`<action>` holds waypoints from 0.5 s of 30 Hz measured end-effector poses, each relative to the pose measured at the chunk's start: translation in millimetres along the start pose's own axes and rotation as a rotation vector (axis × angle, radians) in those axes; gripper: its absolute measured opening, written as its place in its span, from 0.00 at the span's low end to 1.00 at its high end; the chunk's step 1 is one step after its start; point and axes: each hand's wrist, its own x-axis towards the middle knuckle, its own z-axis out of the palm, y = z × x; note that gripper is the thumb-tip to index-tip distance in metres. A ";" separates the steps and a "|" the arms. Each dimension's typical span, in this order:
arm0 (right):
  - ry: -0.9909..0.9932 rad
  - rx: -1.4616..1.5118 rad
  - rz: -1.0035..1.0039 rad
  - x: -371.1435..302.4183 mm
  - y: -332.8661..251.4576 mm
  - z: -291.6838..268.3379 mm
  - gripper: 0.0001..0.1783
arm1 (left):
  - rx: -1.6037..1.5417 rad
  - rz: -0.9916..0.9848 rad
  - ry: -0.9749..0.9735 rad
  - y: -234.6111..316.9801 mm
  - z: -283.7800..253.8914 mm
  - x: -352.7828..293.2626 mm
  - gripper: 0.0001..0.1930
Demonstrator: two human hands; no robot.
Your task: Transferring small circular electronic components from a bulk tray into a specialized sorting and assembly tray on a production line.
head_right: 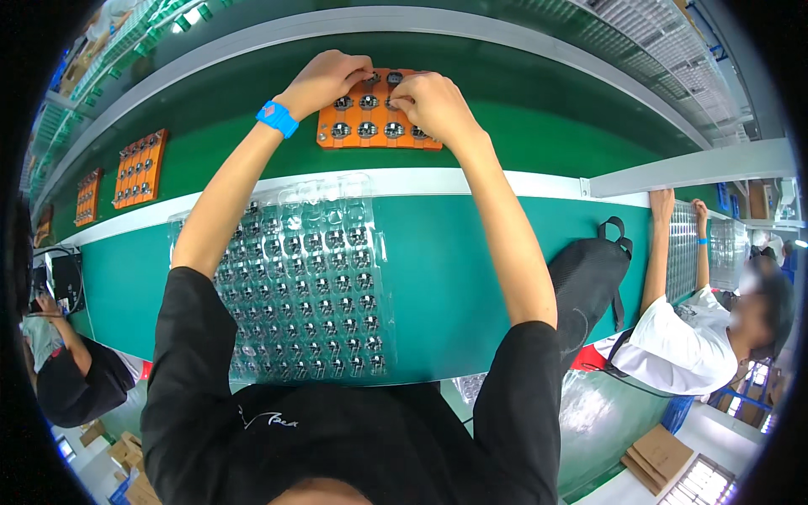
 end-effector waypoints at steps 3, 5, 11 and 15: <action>-0.019 0.008 0.032 2.1 0.1 -0.5 0.08 | 0.025 0.037 0.008 -3.0 -5.0 0.1 0.06; 0.001 -0.038 -0.001 7.2 -1.2 0.9 0.08 | 0.097 0.080 0.004 -11.5 -7.8 1.0 0.06; -0.039 -0.088 0.001 9.1 -6.7 9.0 0.08 | 0.090 0.050 0.021 -16.9 -4.7 -7.8 0.08; -0.074 -0.121 -0.038 10.6 -4.5 11.4 0.07 | 0.217 0.084 0.050 -17.0 1.4 -12.5 0.08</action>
